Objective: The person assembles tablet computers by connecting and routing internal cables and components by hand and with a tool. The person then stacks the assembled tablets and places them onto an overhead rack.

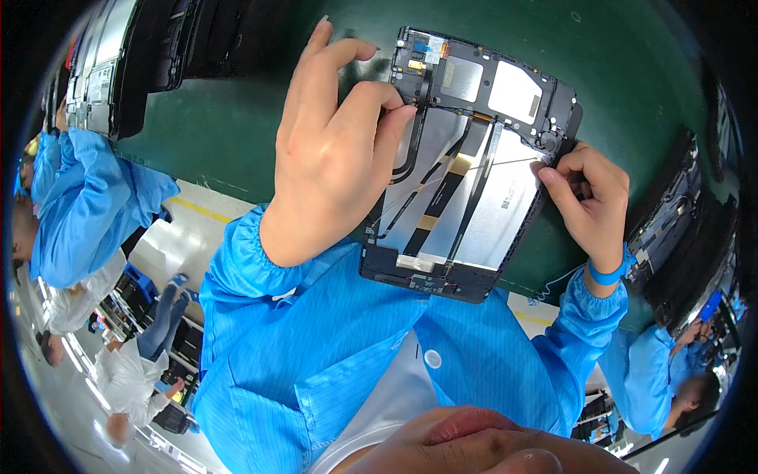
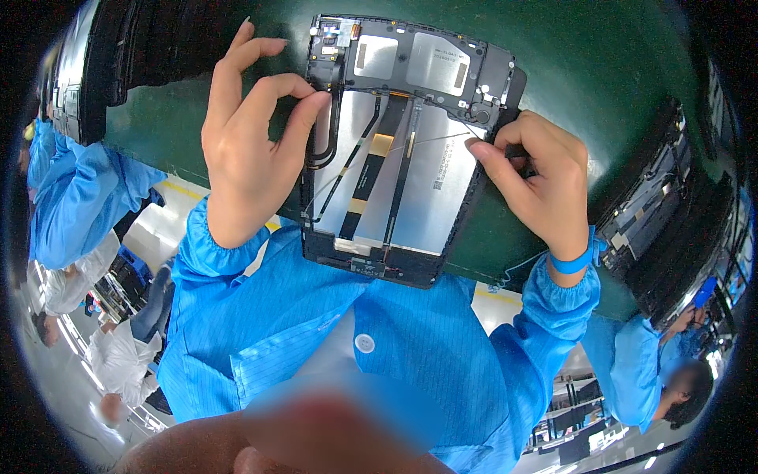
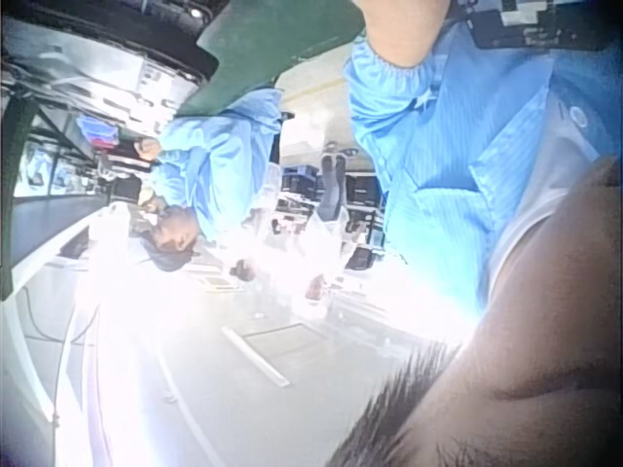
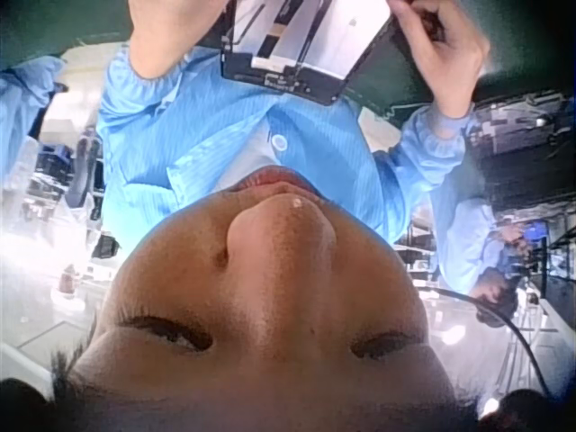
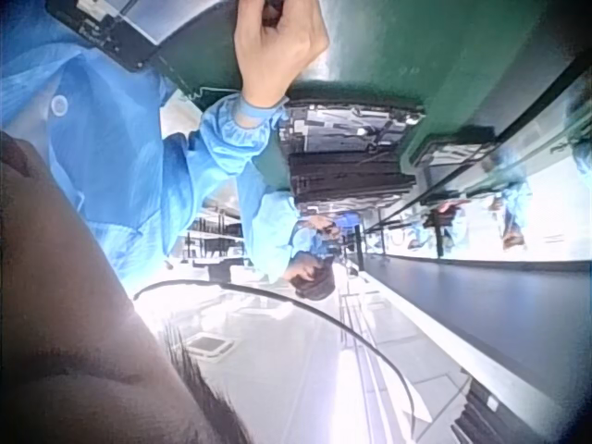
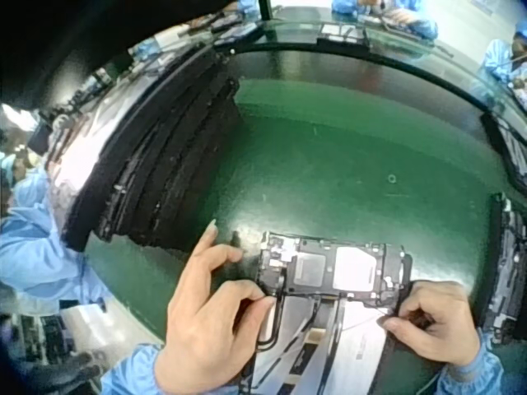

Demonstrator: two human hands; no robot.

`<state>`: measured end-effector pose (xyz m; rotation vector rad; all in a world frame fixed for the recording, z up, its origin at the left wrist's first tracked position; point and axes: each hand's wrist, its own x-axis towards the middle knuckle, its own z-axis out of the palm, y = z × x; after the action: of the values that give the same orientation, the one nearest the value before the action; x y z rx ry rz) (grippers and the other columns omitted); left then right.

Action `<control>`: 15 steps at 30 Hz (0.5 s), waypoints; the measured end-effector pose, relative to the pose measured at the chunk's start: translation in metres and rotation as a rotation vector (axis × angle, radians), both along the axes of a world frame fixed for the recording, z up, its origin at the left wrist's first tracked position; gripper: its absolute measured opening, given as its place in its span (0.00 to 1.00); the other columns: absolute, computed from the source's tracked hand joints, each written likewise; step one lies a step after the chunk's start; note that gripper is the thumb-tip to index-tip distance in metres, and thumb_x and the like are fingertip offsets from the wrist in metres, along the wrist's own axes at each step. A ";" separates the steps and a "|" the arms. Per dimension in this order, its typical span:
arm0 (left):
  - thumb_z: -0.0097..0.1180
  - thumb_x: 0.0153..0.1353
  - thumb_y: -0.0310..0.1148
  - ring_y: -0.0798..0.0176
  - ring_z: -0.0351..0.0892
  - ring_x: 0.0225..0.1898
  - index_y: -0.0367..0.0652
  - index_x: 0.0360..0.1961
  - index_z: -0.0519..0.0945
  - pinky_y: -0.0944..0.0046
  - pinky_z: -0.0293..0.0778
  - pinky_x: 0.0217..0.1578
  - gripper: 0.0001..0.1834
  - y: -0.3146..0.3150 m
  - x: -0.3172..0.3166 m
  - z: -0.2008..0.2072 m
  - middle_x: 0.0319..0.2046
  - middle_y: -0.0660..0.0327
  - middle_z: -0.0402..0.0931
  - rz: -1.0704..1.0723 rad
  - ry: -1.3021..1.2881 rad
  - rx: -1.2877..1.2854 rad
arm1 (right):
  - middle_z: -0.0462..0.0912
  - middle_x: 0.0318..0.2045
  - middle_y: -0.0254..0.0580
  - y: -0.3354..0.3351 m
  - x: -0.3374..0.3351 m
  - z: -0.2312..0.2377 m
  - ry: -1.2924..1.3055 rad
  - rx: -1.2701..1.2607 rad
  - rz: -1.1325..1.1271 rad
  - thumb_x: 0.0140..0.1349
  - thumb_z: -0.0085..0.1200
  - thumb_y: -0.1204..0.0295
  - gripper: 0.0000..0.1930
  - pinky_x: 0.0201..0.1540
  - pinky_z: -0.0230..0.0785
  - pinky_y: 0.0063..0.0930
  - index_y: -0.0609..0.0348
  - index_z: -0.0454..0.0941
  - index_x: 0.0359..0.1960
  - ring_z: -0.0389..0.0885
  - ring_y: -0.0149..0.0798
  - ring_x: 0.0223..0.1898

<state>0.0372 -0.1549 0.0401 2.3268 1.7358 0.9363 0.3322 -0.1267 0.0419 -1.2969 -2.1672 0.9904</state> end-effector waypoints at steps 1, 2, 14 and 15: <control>0.75 0.49 0.23 0.34 0.73 0.64 0.39 0.32 0.84 0.47 0.76 0.57 0.11 0.000 0.000 0.000 0.54 0.47 0.77 0.000 0.001 0.000 | 0.76 0.21 0.38 0.000 0.000 0.000 -0.001 0.001 0.001 0.57 0.71 0.74 0.11 0.22 0.64 0.23 0.63 0.78 0.26 0.74 0.29 0.20; 0.75 0.48 0.23 0.34 0.73 0.64 0.39 0.32 0.85 0.47 0.76 0.57 0.11 -0.001 0.000 0.001 0.54 0.47 0.77 0.006 0.014 0.007 | 0.76 0.21 0.38 0.000 0.000 0.000 -0.001 0.002 0.001 0.57 0.71 0.74 0.11 0.22 0.64 0.23 0.63 0.78 0.26 0.74 0.29 0.20; 0.76 0.46 0.24 0.32 0.72 0.65 0.39 0.32 0.85 0.46 0.77 0.56 0.12 -0.002 0.004 0.002 0.54 0.47 0.77 0.020 0.101 0.083 | 0.78 0.22 0.40 0.000 -0.001 0.002 0.003 0.012 0.015 0.57 0.71 0.74 0.11 0.23 0.68 0.24 0.64 0.79 0.26 0.77 0.32 0.21; 0.76 0.46 0.23 0.32 0.72 0.65 0.39 0.32 0.85 0.45 0.77 0.56 0.12 -0.003 0.005 0.002 0.54 0.47 0.77 0.022 0.116 0.097 | 0.78 0.22 0.40 0.000 -0.001 0.002 -0.003 0.015 0.019 0.57 0.71 0.74 0.11 0.23 0.68 0.24 0.64 0.79 0.26 0.77 0.32 0.21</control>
<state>0.0423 -0.1574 0.0421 2.4747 1.8005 0.9262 0.3316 -0.1262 0.0437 -1.2738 -2.1887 0.9778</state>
